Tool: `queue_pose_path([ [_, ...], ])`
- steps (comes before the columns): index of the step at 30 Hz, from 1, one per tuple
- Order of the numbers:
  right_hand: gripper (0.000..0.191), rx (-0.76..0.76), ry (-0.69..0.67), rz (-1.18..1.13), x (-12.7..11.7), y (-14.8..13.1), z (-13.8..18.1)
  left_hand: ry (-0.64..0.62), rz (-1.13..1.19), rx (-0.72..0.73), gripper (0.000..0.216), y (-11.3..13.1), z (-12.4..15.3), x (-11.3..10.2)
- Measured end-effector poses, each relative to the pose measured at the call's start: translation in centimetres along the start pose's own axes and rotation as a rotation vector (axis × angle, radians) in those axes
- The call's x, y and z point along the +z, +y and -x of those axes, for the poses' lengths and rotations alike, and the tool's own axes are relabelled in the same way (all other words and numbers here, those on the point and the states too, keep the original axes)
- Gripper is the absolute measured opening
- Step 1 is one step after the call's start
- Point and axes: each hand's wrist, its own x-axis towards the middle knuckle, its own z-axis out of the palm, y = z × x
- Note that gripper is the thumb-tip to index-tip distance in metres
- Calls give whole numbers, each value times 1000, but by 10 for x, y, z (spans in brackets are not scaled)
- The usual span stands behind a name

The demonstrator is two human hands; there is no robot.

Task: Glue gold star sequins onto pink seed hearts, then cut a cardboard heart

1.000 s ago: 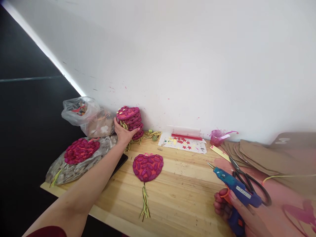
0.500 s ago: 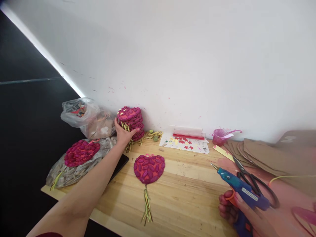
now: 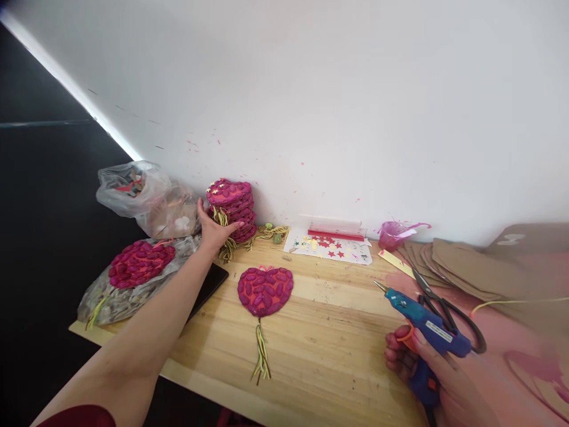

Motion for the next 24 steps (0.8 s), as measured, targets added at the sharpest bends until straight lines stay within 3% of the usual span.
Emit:
queue_pose_path([
  [24, 36, 21, -50, 13, -3, 1, 1, 63, -138, -54, 139, 14, 13, 22],
])
